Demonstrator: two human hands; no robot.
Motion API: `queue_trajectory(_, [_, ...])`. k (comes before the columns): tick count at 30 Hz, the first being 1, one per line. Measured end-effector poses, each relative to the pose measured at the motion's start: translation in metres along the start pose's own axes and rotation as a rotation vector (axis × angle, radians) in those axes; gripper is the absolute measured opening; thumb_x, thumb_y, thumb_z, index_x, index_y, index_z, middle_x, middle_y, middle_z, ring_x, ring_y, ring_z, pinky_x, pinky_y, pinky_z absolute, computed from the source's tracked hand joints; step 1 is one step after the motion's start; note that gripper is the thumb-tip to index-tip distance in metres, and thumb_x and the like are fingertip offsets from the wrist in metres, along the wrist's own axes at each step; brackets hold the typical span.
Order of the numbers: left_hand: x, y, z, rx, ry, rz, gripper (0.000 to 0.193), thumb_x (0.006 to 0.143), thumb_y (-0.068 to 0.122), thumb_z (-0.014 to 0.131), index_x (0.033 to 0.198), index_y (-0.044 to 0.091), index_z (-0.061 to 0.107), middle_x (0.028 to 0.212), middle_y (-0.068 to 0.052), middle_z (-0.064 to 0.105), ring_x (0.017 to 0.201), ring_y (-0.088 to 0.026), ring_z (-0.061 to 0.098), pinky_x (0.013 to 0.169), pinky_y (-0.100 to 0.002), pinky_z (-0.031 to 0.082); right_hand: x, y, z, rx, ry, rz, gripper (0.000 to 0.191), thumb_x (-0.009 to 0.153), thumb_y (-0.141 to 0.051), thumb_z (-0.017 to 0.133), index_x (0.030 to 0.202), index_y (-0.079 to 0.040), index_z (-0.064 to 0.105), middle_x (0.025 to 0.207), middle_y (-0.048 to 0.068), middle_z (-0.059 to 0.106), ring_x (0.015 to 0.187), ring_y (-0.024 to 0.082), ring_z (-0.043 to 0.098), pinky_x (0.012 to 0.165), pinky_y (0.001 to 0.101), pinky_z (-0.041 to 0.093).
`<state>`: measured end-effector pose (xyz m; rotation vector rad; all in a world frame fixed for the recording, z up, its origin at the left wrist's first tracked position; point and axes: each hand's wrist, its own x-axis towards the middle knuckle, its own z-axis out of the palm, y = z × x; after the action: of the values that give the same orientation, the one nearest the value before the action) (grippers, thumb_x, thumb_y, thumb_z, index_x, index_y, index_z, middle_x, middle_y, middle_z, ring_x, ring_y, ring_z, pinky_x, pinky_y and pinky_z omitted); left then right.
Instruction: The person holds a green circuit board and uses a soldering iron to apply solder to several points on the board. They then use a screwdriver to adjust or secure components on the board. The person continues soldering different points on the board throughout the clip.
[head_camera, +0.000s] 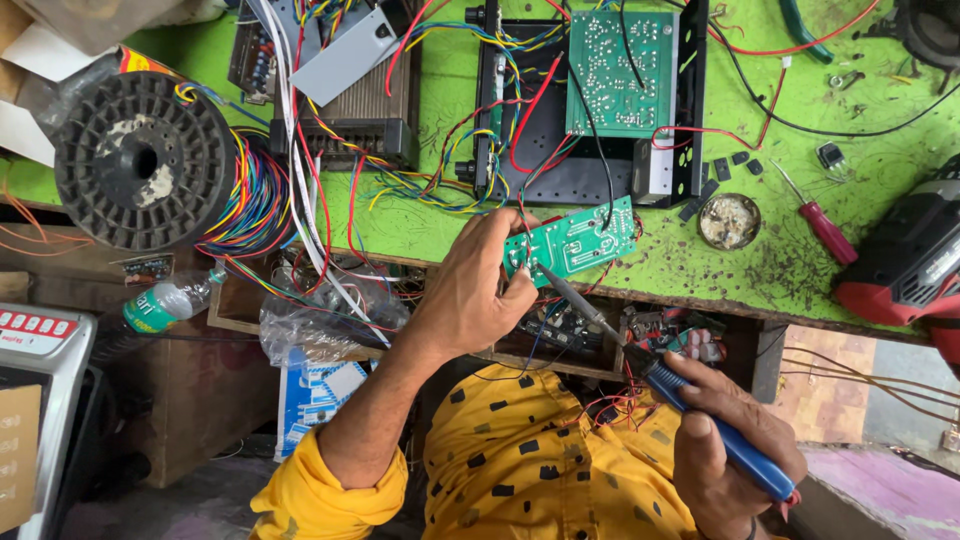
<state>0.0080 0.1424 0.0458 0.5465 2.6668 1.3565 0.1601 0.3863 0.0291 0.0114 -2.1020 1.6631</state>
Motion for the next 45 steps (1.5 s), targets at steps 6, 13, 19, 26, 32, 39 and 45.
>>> queue_trajectory(6, [0.0, -0.001, 0.0, -0.018, -0.001, 0.01, 0.048, 0.083, 0.01, 0.064, 0.128, 0.001, 0.051, 0.121, -0.019, 0.062, 0.12, -0.038, 0.058, 0.104, -0.046, 0.046, 0.0, -0.001, 0.0, -0.022, 0.006, 0.005, 0.034, 0.109, -0.03, 0.066, 0.105, 0.004, 0.065, 0.11, 0.027, 0.073, 0.103, 0.028, 0.076, 0.099, 0.0327, 0.059])
queue_trajectory(13, [0.001, 0.0, 0.0, -0.011, -0.003, 0.023, 0.048, 0.083, 0.01, 0.064, 0.128, 0.0, 0.051, 0.121, -0.019, 0.062, 0.12, -0.038, 0.058, 0.104, -0.046, 0.045, -0.003, 0.001, 0.001, -0.047, 0.009, -0.02, 0.035, 0.109, -0.03, 0.067, 0.102, 0.005, 0.066, 0.111, 0.026, 0.073, 0.104, 0.028, 0.076, 0.102, 0.0329, 0.058])
queue_trajectory(19, [0.0, -0.001, 0.0, -0.019, -0.009, 0.016, 0.047, 0.084, 0.01, 0.064, 0.128, 0.001, 0.051, 0.12, -0.019, 0.063, 0.12, -0.038, 0.059, 0.105, -0.046, 0.046, -0.005, 0.001, -0.002, -0.07, -0.012, 0.004, 0.036, 0.109, -0.031, 0.066, 0.101, 0.004, 0.066, 0.111, 0.026, 0.073, 0.103, 0.027, 0.076, 0.102, 0.0321, 0.057])
queue_trajectory(26, [0.001, -0.002, 0.0, -0.015, 0.007, 0.039, 0.049, 0.084, 0.01, 0.065, 0.129, 0.0, 0.05, 0.123, -0.019, 0.062, 0.121, -0.039, 0.058, 0.105, -0.047, 0.045, -0.006, 0.003, -0.001, -0.033, 0.007, 0.008, 0.035, 0.111, -0.03, 0.066, 0.102, 0.004, 0.067, 0.113, 0.026, 0.073, 0.104, 0.026, 0.075, 0.103, 0.0332, 0.057])
queue_trajectory(32, [0.001, -0.001, -0.001, -0.025, 0.003, 0.024, 0.049, 0.083, 0.009, 0.064, 0.129, 0.0, 0.05, 0.123, -0.019, 0.062, 0.121, -0.039, 0.058, 0.105, -0.047, 0.045, -0.003, 0.001, -0.003, -0.063, -0.031, 0.013, 0.035, 0.108, -0.032, 0.066, 0.105, 0.003, 0.066, 0.112, 0.025, 0.073, 0.102, 0.026, 0.075, 0.1, 0.0326, 0.057])
queue_trajectory(39, [0.002, -0.002, -0.002, -0.028, -0.013, 0.01, 0.049, 0.082, 0.009, 0.063, 0.129, 0.001, 0.051, 0.121, -0.019, 0.062, 0.12, -0.037, 0.059, 0.104, -0.046, 0.046, -0.001, -0.005, 0.001, -0.076, -0.016, 0.021, 0.036, 0.11, -0.032, 0.066, 0.1, 0.003, 0.068, 0.111, 0.023, 0.074, 0.104, 0.026, 0.076, 0.104, 0.0335, 0.057])
queue_trajectory(45, [0.002, -0.001, -0.001, -0.017, -0.012, 0.008, 0.048, 0.081, 0.009, 0.063, 0.127, 0.001, 0.052, 0.119, -0.019, 0.062, 0.117, -0.038, 0.059, 0.103, -0.047, 0.046, 0.001, -0.013, 0.004, -0.119, -0.006, 0.004, 0.03, 0.109, -0.029, 0.066, 0.104, 0.001, 0.07, 0.109, 0.019, 0.075, 0.102, 0.025, 0.075, 0.105, 0.0359, 0.056])
